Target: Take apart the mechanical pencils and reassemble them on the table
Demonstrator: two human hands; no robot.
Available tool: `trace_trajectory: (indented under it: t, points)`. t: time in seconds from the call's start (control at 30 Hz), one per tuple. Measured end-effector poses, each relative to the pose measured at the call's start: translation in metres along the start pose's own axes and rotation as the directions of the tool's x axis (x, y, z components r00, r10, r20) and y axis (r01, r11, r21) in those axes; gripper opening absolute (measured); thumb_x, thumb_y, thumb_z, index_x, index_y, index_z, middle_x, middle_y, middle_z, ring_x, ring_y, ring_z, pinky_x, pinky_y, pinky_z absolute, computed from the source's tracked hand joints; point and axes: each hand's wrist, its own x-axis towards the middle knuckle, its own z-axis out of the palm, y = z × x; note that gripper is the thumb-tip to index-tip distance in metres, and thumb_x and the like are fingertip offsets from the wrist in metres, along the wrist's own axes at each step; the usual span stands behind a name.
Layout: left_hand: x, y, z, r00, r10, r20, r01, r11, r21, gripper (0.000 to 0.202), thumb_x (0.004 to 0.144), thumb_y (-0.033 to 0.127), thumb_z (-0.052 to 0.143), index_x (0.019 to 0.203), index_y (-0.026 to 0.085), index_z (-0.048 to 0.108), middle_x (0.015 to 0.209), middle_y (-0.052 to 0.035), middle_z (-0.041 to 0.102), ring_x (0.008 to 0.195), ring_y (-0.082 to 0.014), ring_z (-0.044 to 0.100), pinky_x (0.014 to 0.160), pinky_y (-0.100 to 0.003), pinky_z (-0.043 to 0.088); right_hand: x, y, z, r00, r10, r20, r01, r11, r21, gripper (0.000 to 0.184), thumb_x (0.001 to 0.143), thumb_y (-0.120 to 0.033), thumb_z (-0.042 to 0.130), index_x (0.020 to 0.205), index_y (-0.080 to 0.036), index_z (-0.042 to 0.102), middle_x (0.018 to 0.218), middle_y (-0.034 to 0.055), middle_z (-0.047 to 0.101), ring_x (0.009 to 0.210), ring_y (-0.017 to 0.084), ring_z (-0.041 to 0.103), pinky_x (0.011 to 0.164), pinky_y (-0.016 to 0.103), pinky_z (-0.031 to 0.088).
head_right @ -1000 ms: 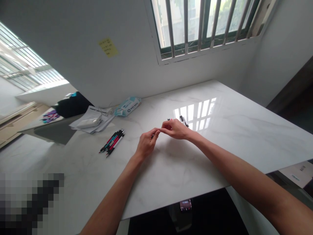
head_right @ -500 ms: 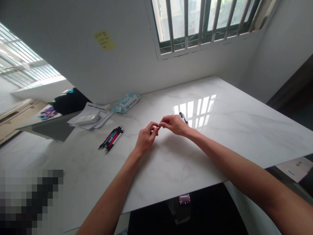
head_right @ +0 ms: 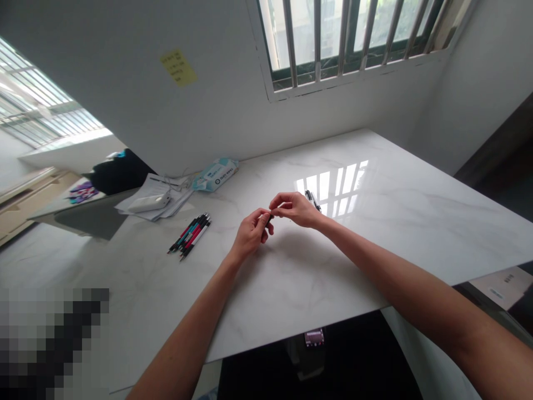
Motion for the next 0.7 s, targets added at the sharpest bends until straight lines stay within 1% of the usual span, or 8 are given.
trace_trajectory:
  t: [0.1, 0.2, 0.27, 0.37, 0.43, 0.53, 0.63, 0.7]
  points:
    - [0.002, 0.001, -0.001, 0.99, -0.116, 0.084, 0.13, 0.972, -0.194, 0.04, 0.096, 0.06, 0.057, 0.099, 0.02, 0.059, 0.067, 0.0013, 0.063, 0.04, -0.0077, 0.045, 0.041, -0.02, 0.027, 0.001, -0.001, -0.002, 0.999, -0.031, -0.016, 0.032, 0.999, 0.03, 0.027, 0.08, -0.041, 0.083, 0.091, -0.018, 0.073, 0.091, 0.0033, 0.073, 0.084, 0.018, 0.071, 0.078, 0.034, 0.056]
    - [0.003, 0.003, -0.004, 0.974, -0.176, 0.144, 0.211, 0.936, -0.283, 0.041, 0.093, 0.059, 0.062, 0.1, 0.019, 0.059, 0.067, 0.0009, 0.061, 0.04, -0.0059, 0.041, 0.04, -0.019, 0.021, 0.005, -0.003, -0.01, 0.995, -0.076, -0.065, 0.076, 0.997, -0.002, 0.029, 0.079, -0.041, 0.084, 0.093, -0.019, 0.073, 0.093, 0.0046, 0.075, 0.087, 0.02, 0.072, 0.079, 0.035, 0.059]
    - [0.003, 0.004, -0.006, 0.975, -0.181, 0.133, 0.215, 0.92, -0.327, 0.04, 0.092, 0.058, 0.063, 0.098, 0.018, 0.06, 0.068, 0.0012, 0.059, 0.042, -0.0052, 0.04, 0.041, -0.019, 0.021, 0.007, -0.004, -0.02, 0.981, -0.134, -0.143, 0.12, 0.987, -0.103, 0.024, 0.081, -0.038, 0.082, 0.093, -0.019, 0.074, 0.094, 0.0055, 0.077, 0.089, 0.021, 0.073, 0.083, 0.038, 0.061]
    - [0.004, 0.006, -0.009, 0.974, -0.209, 0.089, 0.227, 0.878, -0.42, 0.033, 0.089, 0.048, 0.066, 0.099, 0.017, 0.062, 0.07, 0.0017, 0.056, 0.048, -0.0057, 0.043, 0.044, -0.018, 0.025, 0.01, -0.007, -0.043, 0.935, -0.237, -0.262, 0.133, 0.923, -0.362, 0.01, 0.087, -0.027, 0.073, 0.094, -0.021, 0.076, 0.095, 0.0058, 0.079, 0.091, 0.021, 0.074, 0.091, 0.042, 0.062]
    - [0.005, 0.007, -0.01, 0.971, -0.235, 0.054, 0.232, 0.848, -0.477, 0.029, 0.084, 0.04, 0.07, 0.101, 0.017, 0.062, 0.073, 0.0015, 0.056, 0.053, -0.0064, 0.046, 0.047, -0.017, 0.029, 0.01, -0.006, -0.063, 0.905, -0.281, -0.318, 0.087, 0.857, -0.509, 0.012, 0.089, -0.02, 0.067, 0.096, -0.021, 0.077, 0.096, 0.0059, 0.079, 0.091, 0.021, 0.074, 0.093, 0.043, 0.062]
    - [0.005, 0.01, -0.011, 0.97, -0.242, 0.009, 0.212, 0.833, -0.511, 0.032, 0.08, 0.036, 0.074, 0.104, 0.017, 0.064, 0.078, 0.0005, 0.058, 0.059, -0.0069, 0.047, 0.052, -0.018, 0.034, 0.008, 0.004, -0.097, 0.864, -0.292, -0.411, -0.034, 0.78, -0.625, 0.022, 0.088, -0.011, 0.062, 0.1, -0.018, 0.078, 0.1, 0.0072, 0.08, 0.091, 0.021, 0.075, 0.092, 0.042, 0.062]
    - [0.005, 0.01, -0.012, 0.974, -0.225, 0.002, 0.194, 0.835, -0.515, 0.036, 0.079, 0.039, 0.076, 0.107, 0.017, 0.066, 0.08, -0.0006, 0.059, 0.06, -0.0072, 0.047, 0.054, -0.019, 0.037, 0.005, 0.022, -0.122, 0.826, -0.241, -0.509, -0.21, 0.706, -0.676, 0.03, 0.084, -0.006, 0.059, 0.104, -0.017, 0.078, 0.1, 0.0089, 0.08, 0.088, 0.022, 0.075, 0.089, 0.041, 0.062]
    - [0.005, 0.009, -0.011, 0.976, -0.218, 0.007, 0.191, 0.841, -0.507, 0.037, 0.079, 0.04, 0.077, 0.107, 0.017, 0.067, 0.081, -0.0008, 0.059, 0.06, -0.007, 0.047, 0.054, -0.019, 0.036, 0.004, 0.035, -0.13, 0.825, -0.188, -0.533, -0.281, 0.682, -0.675, 0.034, 0.082, -0.005, 0.058, 0.107, -0.016, 0.078, 0.096, 0.0092, 0.079, 0.085, 0.022, 0.074, 0.086, 0.04, 0.061]
